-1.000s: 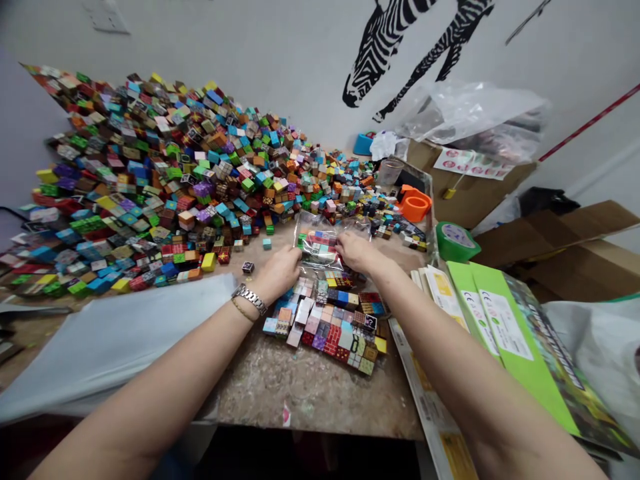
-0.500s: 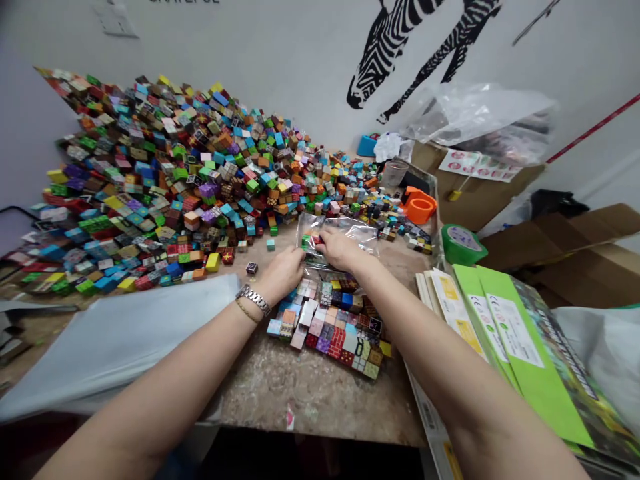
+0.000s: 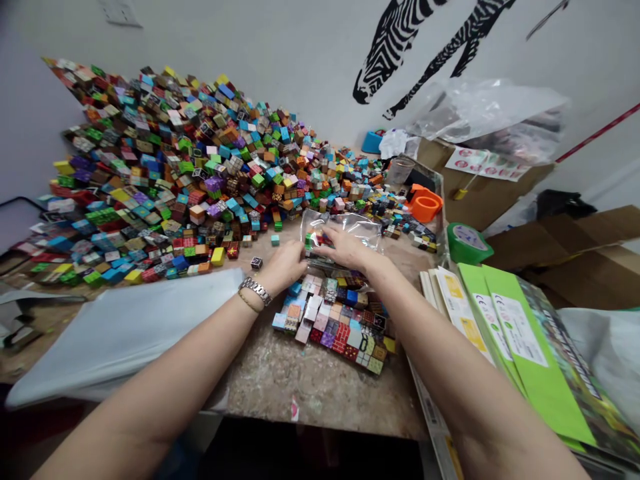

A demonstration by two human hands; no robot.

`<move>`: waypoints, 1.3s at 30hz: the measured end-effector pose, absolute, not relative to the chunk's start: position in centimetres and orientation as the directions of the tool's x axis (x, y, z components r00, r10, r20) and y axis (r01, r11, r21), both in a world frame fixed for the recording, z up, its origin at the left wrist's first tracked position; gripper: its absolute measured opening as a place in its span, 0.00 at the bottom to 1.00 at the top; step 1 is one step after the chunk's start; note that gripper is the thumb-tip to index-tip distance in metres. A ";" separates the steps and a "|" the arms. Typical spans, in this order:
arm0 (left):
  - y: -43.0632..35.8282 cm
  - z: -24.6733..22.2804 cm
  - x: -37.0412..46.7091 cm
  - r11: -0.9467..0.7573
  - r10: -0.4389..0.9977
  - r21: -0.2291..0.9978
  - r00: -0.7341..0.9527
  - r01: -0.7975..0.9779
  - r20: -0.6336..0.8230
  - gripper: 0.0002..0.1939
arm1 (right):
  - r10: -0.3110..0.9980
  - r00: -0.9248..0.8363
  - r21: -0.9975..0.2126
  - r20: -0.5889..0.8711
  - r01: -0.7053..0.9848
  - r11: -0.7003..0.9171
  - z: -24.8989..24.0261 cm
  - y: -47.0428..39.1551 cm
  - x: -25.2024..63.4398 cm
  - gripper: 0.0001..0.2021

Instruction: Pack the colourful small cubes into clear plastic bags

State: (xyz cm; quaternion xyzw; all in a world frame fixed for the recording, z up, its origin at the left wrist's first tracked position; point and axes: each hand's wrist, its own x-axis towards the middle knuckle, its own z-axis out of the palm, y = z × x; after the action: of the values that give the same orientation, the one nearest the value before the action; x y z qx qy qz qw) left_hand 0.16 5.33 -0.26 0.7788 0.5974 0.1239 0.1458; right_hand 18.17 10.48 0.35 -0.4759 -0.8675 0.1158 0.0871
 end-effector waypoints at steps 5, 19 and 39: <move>6.0 -0.3 -0.7 -0.226 0.964 0.428 0.265 0.875 -0.034 0.11 | 0.781 -0.624 -0.344 0.027 0.728 0.593 0.7 8.8 18.7 0.36; 5.6 -0.1 -0.2 -0.219 0.973 0.409 0.231 0.886 0.022 0.13 | 0.913 -0.398 0.042 0.093 0.917 0.396 0.5 4.6 16.4 0.20; 5.4 -0.5 -0.3 -0.265 0.961 0.346 0.274 0.900 0.022 0.12 | 0.897 -0.441 -0.160 0.019 0.884 0.438 1.4 5.2 20.7 0.32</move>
State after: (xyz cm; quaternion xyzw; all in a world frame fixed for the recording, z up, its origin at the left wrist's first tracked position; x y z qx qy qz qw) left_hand -0.26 5.38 -0.47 0.7869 0.5914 0.1146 0.1335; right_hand 20.75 5.20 1.43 -0.5262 -0.8465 0.0630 0.0506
